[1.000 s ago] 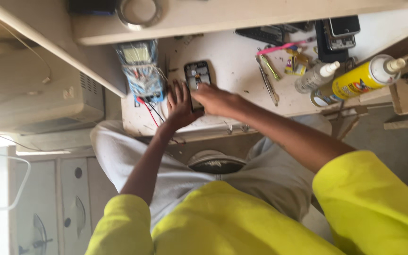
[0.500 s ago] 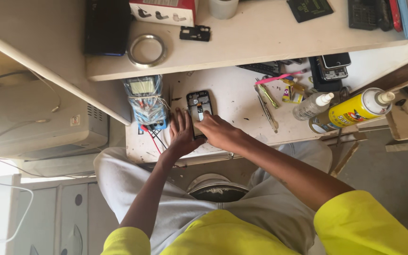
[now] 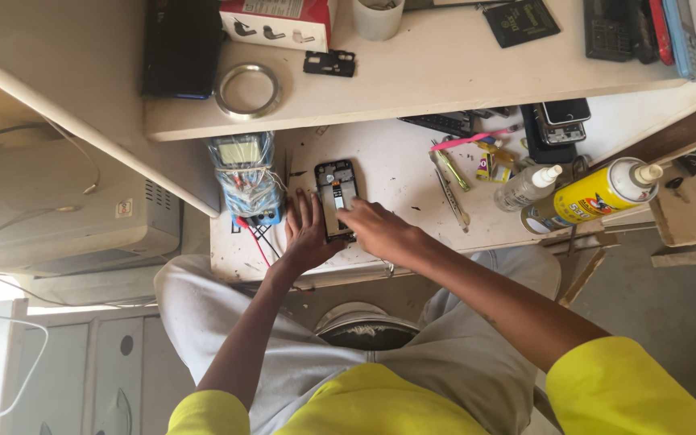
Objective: The person sits at a repair bench and disassembles a smartphone. They use a screwdriver to remove screws from the phone's back, pry open the rear cover, lift out the battery, and hold the opened chassis while working on internal components.
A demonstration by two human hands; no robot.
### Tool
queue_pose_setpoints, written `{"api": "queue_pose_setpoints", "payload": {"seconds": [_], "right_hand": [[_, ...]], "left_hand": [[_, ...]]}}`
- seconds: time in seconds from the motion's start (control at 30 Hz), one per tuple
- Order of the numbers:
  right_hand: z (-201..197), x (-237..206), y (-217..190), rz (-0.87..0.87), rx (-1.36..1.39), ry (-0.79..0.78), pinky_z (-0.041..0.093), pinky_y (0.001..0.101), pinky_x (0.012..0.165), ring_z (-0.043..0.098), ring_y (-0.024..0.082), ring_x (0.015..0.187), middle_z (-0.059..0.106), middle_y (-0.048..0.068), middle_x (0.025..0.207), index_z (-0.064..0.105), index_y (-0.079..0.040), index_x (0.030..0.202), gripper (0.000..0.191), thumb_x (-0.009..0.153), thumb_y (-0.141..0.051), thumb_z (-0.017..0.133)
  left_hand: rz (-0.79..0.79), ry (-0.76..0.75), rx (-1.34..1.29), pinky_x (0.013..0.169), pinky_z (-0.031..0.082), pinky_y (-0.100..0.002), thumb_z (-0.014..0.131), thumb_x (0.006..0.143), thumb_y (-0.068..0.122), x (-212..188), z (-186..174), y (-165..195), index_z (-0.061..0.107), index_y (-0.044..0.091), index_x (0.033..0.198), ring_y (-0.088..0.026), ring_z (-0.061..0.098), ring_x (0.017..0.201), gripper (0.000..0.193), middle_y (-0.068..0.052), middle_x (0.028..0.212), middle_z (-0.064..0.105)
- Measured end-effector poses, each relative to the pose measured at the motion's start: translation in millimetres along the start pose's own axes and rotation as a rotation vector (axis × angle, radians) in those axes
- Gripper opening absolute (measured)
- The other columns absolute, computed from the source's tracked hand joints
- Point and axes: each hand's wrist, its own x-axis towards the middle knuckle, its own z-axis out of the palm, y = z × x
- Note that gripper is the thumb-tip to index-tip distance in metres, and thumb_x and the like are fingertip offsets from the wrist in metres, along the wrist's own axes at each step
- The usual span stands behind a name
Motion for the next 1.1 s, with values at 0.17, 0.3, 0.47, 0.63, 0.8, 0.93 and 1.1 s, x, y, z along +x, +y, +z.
{"api": "queue_pose_setpoints", "payload": {"seconds": [0.17, 0.3, 0.47, 0.63, 0.8, 0.93, 1.1], "right_hand": [[14, 10, -4, 0.285, 0.011, -0.464, 0.056, 0.0472, 0.081, 0.068, 0.044, 0.097, 0.065, 0.031, 0.102, 0.069, 0.009, 0.093, 0.015, 0.078, 0.012, 0.064], [12, 22, -9, 0.289, -0.079, -0.522, 0.058, 0.0459, 0.081, 0.07, 0.044, 0.095, 0.065, 0.032, 0.098, 0.07, 0.01, 0.086, 0.01, 0.077, 0.013, 0.065], [12, 17, -12, 0.323, -0.079, -0.523, 0.059, 0.0457, 0.08, 0.071, 0.043, 0.094, 0.067, 0.03, 0.097, 0.073, 0.007, 0.087, 0.007, 0.083, 0.003, 0.068], [23, 11, -7, 0.23, -0.028, -0.422, 0.058, 0.0475, 0.079, 0.069, 0.044, 0.093, 0.064, 0.031, 0.103, 0.07, 0.007, 0.091, 0.012, 0.08, 0.008, 0.067], [25, 10, -3, 0.168, 0.028, -0.28, 0.054, 0.0518, 0.078, 0.068, 0.046, 0.09, 0.064, 0.029, 0.1, 0.068, 0.006, 0.084, 0.007, 0.08, 0.01, 0.065], [25, 14, 2, 0.408, -0.024, -0.495, 0.057, 0.0459, 0.083, 0.07, 0.042, 0.095, 0.067, 0.027, 0.094, 0.069, 0.004, 0.087, 0.007, 0.086, -0.002, 0.07], [24, 14, 10, 0.227, -0.016, -0.373, 0.054, 0.0467, 0.083, 0.067, 0.042, 0.092, 0.065, 0.027, 0.092, 0.068, 0.006, 0.087, 0.014, 0.08, -0.003, 0.075]], "left_hand": [[-0.02, 0.031, 0.008, 0.122, 0.007, -0.064, 0.08, 0.074, 0.062, -1, 1, 1, -0.004, 0.002, 0.162, -0.056, -0.016, 0.152, 0.136, -0.031, 0.166, -0.016], [-0.024, 0.026, 0.044, 0.121, 0.007, -0.064, 0.079, 0.075, 0.063, -1, 0, 1, -0.003, 0.001, 0.161, -0.056, -0.016, 0.152, 0.135, -0.032, 0.166, -0.015], [0.021, 0.047, 0.013, 0.121, 0.009, -0.064, 0.08, 0.073, 0.062, -1, 1, 0, -0.001, 0.0, 0.161, -0.057, -0.015, 0.151, 0.135, -0.032, 0.167, -0.015], [-0.007, 0.052, 0.034, 0.121, 0.009, -0.065, 0.079, 0.075, 0.062, -2, 1, -1, -0.001, 0.001, 0.162, -0.056, -0.014, 0.152, 0.133, -0.031, 0.167, -0.014], [-0.008, 0.048, 0.048, 0.122, 0.008, -0.064, 0.08, 0.076, 0.061, -1, 1, -4, -0.001, 0.001, 0.162, -0.056, -0.014, 0.152, 0.132, -0.031, 0.166, -0.014], [0.04, 0.07, -0.005, 0.121, 0.009, -0.064, 0.08, 0.075, 0.06, -2, 2, -7, -0.001, -0.001, 0.16, -0.057, -0.013, 0.152, 0.132, -0.033, 0.166, -0.014], [0.018, 0.045, -0.008, 0.122, 0.008, -0.063, 0.08, 0.075, 0.06, 0, 1, -4, -0.002, 0.0, 0.161, -0.057, -0.014, 0.151, 0.133, -0.032, 0.166, -0.015]]}}
